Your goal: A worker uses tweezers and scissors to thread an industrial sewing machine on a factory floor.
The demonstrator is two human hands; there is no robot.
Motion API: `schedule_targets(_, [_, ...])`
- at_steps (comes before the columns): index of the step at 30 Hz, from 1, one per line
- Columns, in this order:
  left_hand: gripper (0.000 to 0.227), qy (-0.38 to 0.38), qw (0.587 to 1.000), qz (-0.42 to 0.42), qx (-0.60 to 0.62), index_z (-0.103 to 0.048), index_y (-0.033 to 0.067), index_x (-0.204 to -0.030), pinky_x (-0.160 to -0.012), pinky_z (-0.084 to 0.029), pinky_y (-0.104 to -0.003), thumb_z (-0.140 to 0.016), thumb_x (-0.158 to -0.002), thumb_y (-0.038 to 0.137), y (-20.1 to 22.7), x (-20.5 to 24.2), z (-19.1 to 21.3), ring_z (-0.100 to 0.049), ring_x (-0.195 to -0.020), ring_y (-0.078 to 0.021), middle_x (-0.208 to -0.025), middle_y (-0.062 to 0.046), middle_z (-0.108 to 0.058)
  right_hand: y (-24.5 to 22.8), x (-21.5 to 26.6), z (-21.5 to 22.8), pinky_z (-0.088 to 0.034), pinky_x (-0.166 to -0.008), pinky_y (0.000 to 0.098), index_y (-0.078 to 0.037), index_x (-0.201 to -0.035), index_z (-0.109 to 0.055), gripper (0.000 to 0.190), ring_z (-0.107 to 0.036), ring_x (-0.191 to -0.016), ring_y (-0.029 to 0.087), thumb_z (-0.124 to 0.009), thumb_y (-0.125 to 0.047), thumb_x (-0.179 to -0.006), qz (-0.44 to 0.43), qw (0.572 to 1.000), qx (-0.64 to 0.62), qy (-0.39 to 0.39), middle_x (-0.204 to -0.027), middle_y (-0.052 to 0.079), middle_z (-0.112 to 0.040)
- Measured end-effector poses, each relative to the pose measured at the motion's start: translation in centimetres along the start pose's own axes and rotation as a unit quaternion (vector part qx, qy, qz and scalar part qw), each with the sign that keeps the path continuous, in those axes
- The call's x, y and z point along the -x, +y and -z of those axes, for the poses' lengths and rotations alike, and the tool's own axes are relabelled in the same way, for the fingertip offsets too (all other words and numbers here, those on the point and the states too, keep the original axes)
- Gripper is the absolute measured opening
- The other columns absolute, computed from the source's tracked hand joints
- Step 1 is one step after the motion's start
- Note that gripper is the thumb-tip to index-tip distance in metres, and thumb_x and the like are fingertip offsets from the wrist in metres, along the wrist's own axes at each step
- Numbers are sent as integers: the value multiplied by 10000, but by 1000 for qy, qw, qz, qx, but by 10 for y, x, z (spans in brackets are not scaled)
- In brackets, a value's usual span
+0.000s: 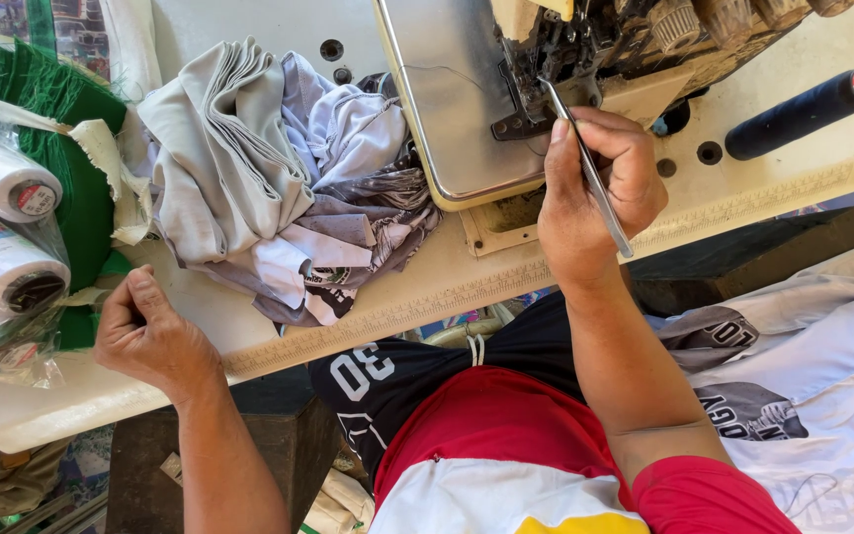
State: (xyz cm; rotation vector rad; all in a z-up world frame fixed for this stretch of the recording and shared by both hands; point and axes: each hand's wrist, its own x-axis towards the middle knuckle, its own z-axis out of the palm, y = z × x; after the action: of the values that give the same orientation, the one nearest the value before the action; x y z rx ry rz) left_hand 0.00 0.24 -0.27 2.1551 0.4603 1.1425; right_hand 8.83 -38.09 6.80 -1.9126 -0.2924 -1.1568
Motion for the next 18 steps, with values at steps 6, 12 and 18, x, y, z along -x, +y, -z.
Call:
schedule_targets(6, [171,0,1000,-4,-2,-809,-69,-1072,-701,-515,-400,-691,-1115,47,-3,0,0,-692,-860,-236,-927,-149,-769,-2,-2,-2,-627,-773,363,43,-1012,-569,113,-711,-877,303,-677,58,-1042,-3,1000,-11,0,-1016,229,-686])
schedule_targets(12, [162,-2,1000,-3,-5,-807,-65,-1081,-715,-530,-404,-690,-1115,41,0,0,1,-696,-874,-241,-940,-149,-769,-6,-4,0,-637,-796,370,57,-1010,-571,111,-711,-883,310,-674,46,-1049,16,1000,0,-13,-1024,244,-681])
schedule_targets(18, [166,-3,1000,-4,-6,-809,-68,-1087,-707,-536,-411,-688,-1118,42,-1,0,1,-707,-874,-251,-943,-156,-774,-7,-3,1,-660,-710,335,64,-1020,-575,130,-750,-837,300,-704,68,-1033,14,1000,-6,-18,-1053,272,-683])
